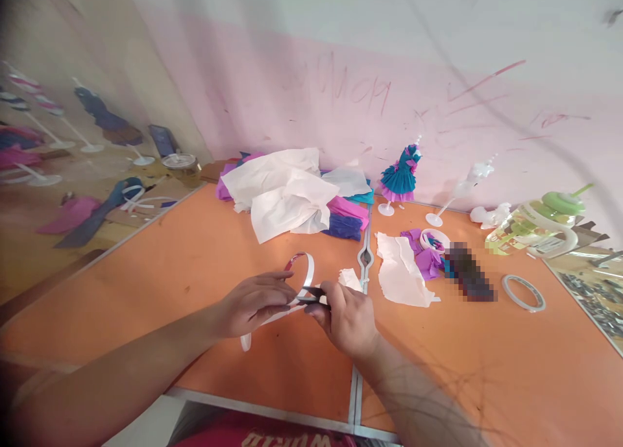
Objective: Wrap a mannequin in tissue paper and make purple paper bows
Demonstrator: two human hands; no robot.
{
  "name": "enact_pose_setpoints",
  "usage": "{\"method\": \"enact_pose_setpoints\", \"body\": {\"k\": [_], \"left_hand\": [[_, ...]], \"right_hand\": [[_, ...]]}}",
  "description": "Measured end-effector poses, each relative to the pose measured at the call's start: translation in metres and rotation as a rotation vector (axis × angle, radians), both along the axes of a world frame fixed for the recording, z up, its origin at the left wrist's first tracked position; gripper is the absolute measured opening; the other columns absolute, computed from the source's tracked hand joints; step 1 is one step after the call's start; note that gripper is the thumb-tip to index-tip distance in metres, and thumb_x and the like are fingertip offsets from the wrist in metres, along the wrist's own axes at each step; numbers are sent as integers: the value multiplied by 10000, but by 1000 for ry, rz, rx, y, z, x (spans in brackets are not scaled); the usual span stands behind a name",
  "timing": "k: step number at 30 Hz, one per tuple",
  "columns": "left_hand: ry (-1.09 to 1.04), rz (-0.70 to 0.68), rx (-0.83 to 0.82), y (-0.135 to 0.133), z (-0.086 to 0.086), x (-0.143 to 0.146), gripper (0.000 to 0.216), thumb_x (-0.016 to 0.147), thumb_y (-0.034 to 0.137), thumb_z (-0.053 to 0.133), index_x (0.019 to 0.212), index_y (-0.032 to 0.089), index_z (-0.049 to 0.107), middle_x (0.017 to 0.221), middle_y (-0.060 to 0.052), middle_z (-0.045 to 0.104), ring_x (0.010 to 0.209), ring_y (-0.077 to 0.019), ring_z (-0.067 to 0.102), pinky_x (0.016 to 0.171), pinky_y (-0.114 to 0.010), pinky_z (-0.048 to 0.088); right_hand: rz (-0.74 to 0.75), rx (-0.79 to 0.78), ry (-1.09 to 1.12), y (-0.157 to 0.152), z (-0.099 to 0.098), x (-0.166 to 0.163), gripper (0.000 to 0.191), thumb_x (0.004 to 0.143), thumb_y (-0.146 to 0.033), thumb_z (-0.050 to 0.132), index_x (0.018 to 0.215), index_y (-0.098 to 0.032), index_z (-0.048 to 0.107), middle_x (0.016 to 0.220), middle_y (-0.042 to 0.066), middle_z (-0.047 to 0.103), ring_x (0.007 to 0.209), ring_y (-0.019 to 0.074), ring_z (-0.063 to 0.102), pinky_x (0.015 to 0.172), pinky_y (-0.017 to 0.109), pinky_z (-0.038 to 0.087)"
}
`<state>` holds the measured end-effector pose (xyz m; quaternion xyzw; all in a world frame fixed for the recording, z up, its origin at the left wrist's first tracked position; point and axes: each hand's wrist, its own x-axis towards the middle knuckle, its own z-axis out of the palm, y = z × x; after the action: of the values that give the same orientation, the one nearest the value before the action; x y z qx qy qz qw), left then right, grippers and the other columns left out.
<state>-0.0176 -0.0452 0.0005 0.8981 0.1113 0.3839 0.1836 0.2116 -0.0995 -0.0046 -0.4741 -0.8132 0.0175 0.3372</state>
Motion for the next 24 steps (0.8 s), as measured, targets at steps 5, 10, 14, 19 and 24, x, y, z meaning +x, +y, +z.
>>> {"method": "enact_pose_setpoints", "body": {"k": [5, 10, 14, 19, 24], "left_hand": [[0, 10, 16, 1, 0, -2, 198, 901, 135, 529, 1075, 229, 531, 921, 2, 741, 851, -108, 700, 1077, -365, 403], [94, 47, 166, 1, 4, 1, 236, 868, 112, 582, 1071, 232, 591, 1000, 3, 730, 934, -119, 673, 1091, -364, 383], [115, 170, 267, 3, 9, -1, 306, 855, 203, 627, 1157, 229, 582, 1130, -49, 684, 1110, -193, 597, 1076, -425, 400], [37, 369, 185, 17, 16, -24, 432, 839, 250, 649, 1250, 208, 525, 1266, -128, 575, 1203, -257, 519, 981, -450, 482], [80, 406, 175, 32, 15, -37, 301, 842, 235, 633, 1139, 198, 603, 1200, -110, 614, 1160, -257, 545, 965, -432, 491]], "right_hand": [[-55, -104, 243, 3, 7, 7, 308, 928, -464, 425, 1071, -204, 510, 675, 6, 566, 581, 154, 531, 539, 269, 371], [196, -585, 623, 6, 24, 0, 450, 841, -604, 508, 1033, -201, 565, 628, -27, 462, 524, 113, 430, 479, 244, 352], [70, -581, 543, 11, 40, 5, 298, 863, -489, 549, 799, -199, 562, 574, -32, 469, 491, 100, 423, 458, 232, 327], [-608, -229, -362, 38, 50, 77, 153, 889, -309, 493, 961, -230, 602, 818, 52, 623, 605, 164, 549, 470, 259, 278], [-873, -267, -613, 56, 28, 157, 389, 854, -93, 390, 1177, -201, 577, 944, 135, 643, 597, 205, 600, 491, 289, 284]]}}
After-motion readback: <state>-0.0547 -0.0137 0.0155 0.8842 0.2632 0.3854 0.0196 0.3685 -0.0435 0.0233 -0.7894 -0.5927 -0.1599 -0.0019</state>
